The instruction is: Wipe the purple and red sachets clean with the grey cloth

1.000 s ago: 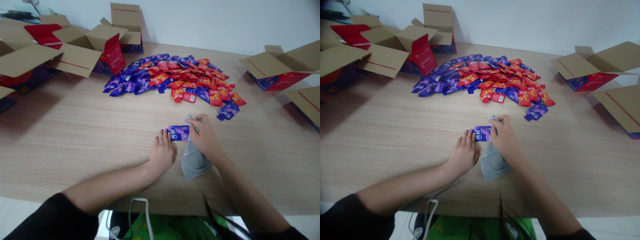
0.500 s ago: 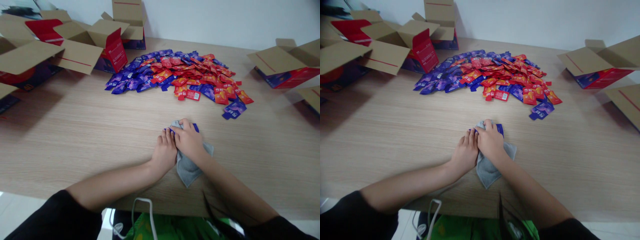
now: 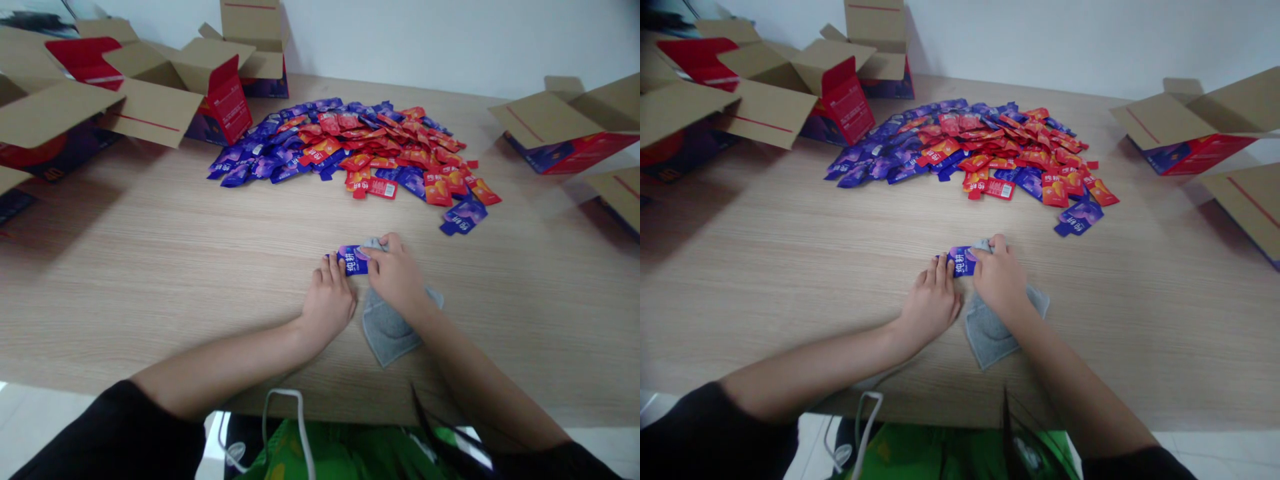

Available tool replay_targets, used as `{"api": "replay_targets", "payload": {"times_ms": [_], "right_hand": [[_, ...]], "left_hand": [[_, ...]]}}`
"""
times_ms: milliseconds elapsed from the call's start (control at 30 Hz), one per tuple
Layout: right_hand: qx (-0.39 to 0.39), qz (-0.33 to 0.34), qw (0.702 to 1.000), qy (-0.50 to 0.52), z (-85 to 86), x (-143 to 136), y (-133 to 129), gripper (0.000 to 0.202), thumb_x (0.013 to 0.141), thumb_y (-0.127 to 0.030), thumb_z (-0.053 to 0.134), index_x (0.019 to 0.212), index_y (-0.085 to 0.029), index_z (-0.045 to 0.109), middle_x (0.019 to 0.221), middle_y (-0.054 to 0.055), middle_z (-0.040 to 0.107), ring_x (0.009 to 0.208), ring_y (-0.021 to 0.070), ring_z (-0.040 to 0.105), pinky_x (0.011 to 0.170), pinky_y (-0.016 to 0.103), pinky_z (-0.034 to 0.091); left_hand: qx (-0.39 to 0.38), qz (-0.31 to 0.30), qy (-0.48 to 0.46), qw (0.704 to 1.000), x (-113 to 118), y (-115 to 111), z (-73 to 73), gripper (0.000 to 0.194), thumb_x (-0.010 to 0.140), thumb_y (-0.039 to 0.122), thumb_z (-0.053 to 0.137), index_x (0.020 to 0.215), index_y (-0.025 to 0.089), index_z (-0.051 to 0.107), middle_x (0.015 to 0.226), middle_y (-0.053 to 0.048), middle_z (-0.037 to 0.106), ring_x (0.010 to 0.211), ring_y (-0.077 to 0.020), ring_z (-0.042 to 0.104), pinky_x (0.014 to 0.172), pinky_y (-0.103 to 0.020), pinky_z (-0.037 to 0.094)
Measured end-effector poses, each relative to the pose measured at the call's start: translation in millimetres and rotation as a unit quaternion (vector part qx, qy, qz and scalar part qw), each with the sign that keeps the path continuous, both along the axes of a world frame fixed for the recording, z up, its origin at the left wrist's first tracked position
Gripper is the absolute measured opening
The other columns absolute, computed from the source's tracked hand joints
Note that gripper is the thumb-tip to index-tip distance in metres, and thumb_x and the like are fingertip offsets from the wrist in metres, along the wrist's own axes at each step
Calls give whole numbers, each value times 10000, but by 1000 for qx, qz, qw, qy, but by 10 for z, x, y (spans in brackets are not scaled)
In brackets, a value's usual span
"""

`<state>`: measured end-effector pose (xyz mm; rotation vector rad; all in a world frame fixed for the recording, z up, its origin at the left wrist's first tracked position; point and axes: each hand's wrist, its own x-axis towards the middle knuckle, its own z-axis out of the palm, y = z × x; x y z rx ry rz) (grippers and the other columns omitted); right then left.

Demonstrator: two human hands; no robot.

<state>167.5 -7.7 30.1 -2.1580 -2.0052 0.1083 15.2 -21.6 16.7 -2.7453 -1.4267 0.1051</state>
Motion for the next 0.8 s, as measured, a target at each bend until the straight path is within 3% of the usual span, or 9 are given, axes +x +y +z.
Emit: {"api": "replay_targets", "payload": {"times_ms": [267,533,800], "right_hand": [[-8,-33,999,20,-78,345,-23,387,879,-200,486,1156,-300,737,1169,94,512,928,214,573,758,340,487],[-9,-62,998,10,-60,478,-161,379,905,-220,465,1164,-281,734,1167,102,527,912,215,582,724,333,472],[-20,-23,999,35,-16,722,-154,379,891,-198,453,1117,-231,756,1106,96,557,833,188,589,766,335,484]], "left_hand": [[-7,-2,-7,1000,2,13,-11,594,966,282,439,1415,-107,411,1456,-361,390,1338,-413,462,981,-444,461],[-11,-3,5,1000,1,14,-3,601,973,295,426,1417,-110,408,1471,-354,374,1347,-427,442,988,-450,460],[-25,17,0,1000,6,14,-4,615,978,318,414,1431,-97,396,1477,-356,365,1353,-429,434,1009,-457,442]]}}
